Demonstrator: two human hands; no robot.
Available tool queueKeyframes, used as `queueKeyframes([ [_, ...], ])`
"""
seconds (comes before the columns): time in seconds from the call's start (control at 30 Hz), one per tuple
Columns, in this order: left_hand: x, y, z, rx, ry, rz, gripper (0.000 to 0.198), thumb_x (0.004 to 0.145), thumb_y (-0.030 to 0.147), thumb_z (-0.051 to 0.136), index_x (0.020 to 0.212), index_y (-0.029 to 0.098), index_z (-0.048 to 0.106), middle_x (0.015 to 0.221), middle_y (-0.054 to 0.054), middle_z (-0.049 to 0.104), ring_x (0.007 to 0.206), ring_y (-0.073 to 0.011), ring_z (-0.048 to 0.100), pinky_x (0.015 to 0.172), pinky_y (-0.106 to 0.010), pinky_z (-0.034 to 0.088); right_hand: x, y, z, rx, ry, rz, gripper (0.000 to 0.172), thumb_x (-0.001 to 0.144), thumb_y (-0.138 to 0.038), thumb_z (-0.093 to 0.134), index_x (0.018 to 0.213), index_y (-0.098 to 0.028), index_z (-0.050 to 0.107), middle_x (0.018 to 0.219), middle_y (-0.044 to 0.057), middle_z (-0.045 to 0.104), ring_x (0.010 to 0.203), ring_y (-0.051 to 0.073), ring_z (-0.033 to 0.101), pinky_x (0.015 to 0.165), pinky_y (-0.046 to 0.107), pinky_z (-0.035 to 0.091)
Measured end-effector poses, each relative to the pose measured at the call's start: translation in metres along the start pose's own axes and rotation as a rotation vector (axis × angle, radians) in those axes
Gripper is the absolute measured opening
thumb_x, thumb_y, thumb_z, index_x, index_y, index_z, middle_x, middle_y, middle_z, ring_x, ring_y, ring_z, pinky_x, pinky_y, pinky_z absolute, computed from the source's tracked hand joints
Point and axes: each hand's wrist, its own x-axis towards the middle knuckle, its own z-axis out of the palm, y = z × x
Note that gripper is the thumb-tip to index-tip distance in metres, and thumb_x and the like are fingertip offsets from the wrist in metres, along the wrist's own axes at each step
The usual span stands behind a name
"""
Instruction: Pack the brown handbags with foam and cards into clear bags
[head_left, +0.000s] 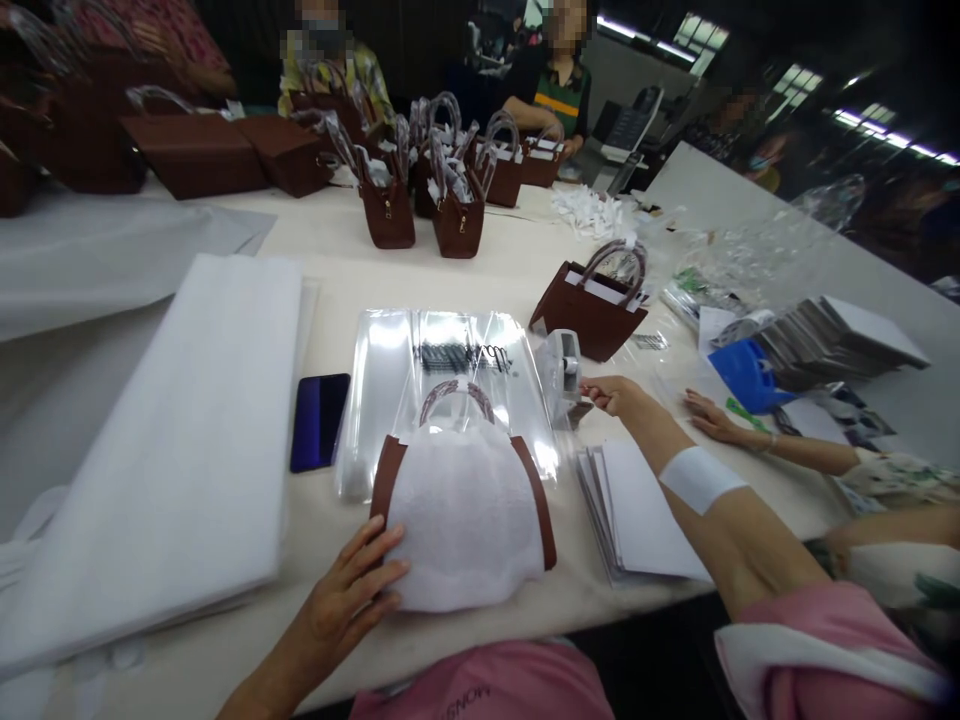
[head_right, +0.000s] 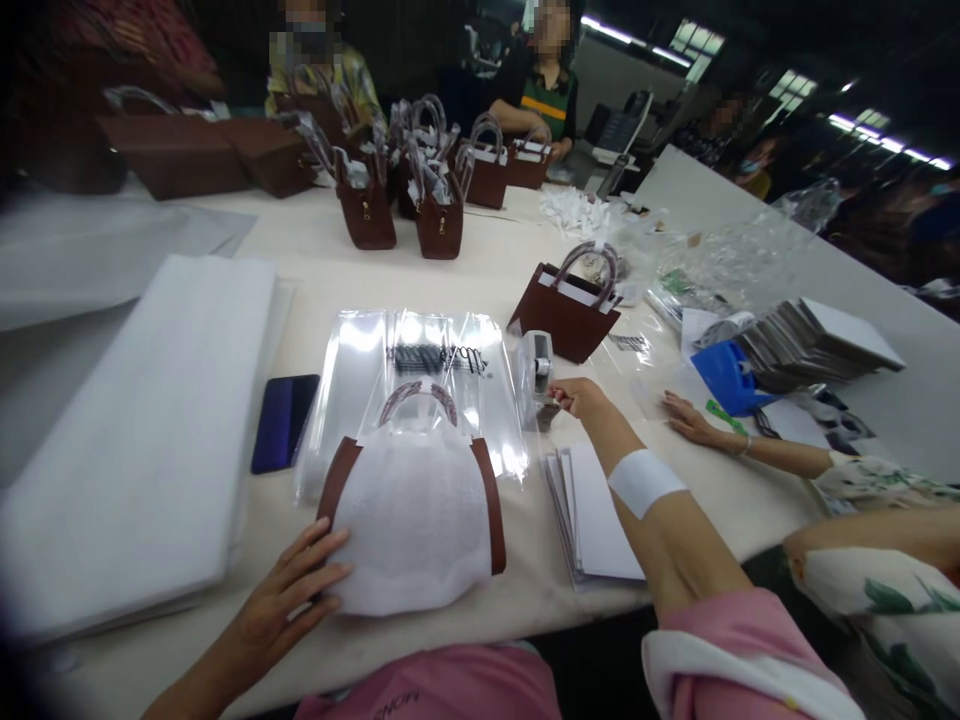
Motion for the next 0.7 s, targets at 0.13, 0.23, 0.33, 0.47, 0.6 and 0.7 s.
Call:
queueKeyframes([
  [0.13, 0.0, 0.002, 0.002, -0.035, 0.013, -0.033, 0.028, 0.083, 0.012, 0.051, 0.11, 0.018, 0.056, 0.132, -0.008, 0.045, 0.13, -0.0246, 0.027, 0.1, -0.039, 0.04, -0.021, 0.024, -0.02, -0.02, -0.041, 0.124, 0.015, 0.083, -0.021, 0.055, 0.074, -0.009, 0.055, 0.065, -0.001, 0.057, 0.037, -0.001, 0.036, 0.029, 0.011, 0.024],
  [0.23, -0.001, 0.0, 0.004, -0.047, 0.015, -0.033, 0.028, 0.084, 0.013, 0.051, 0.111, 0.019, 0.056, 0.131, -0.007, 0.045, 0.13, -0.0245, 0.028, 0.1, -0.039, 0.041, -0.037, 0.053, -0.025, 0.0, -0.026, 0.139, 0.014, 0.081, -0.019, 0.058, 0.072, -0.009, 0.054, 0.065, 0.001, 0.059, 0.035, -0.001, 0.032, 0.027, 0.012, 0.018],
  [0.33, -0.001, -0.004, 0.005, -0.035, 0.001, -0.01, 0.028, 0.083, 0.014, 0.052, 0.11, 0.019, 0.056, 0.132, -0.007, 0.045, 0.13, -0.0245, 0.028, 0.099, -0.038, 0.042, -0.038, 0.078, -0.015, 0.008, 0.031, 0.142, 0.015, 0.085, -0.024, 0.054, 0.078, -0.01, 0.054, 0.064, -0.004, 0.054, 0.039, 0.0, 0.037, 0.032, 0.011, 0.027],
  [0.47, 0.0, -0.003, 0.002, -0.04, -0.027, 0.001, 0.029, 0.083, 0.014, 0.053, 0.112, 0.019, 0.054, 0.133, -0.008, 0.043, 0.131, -0.0248, 0.026, 0.1, -0.041, 0.041, -0.037, 0.085, 0.002, 0.023, 0.121, 0.098, 0.018, 0.085, -0.026, 0.053, 0.074, -0.012, 0.054, 0.06, -0.004, 0.052, 0.04, 0.001, 0.036, 0.033, 0.012, 0.028],
  [0.6, -0.001, -0.001, 0.001, -0.093, -0.022, -0.012, 0.028, 0.083, 0.016, 0.054, 0.111, 0.017, 0.053, 0.131, -0.01, 0.045, 0.131, -0.0251, 0.026, 0.102, -0.044, 0.038, -0.085, 0.069, 0.008, 0.084, 0.1, -0.046, 0.017, 0.072, -0.029, 0.065, 0.073, -0.015, 0.057, 0.073, 0.0, 0.061, 0.038, 0.0, 0.033, 0.03, 0.013, 0.021],
  [0.7, -0.002, -0.003, 0.001, -0.138, -0.015, -0.025, 0.034, 0.082, 0.019, 0.057, 0.115, 0.016, 0.049, 0.128, -0.012, 0.048, 0.13, -0.0253, 0.027, 0.103, -0.046, 0.036, -0.161, 0.054, 0.019, 0.114, -0.192, -0.097, 0.028, 0.06, -0.035, 0.074, 0.076, -0.016, 0.062, 0.089, 0.004, 0.064, 0.041, 0.0, 0.038, 0.03, 0.014, 0.02],
])
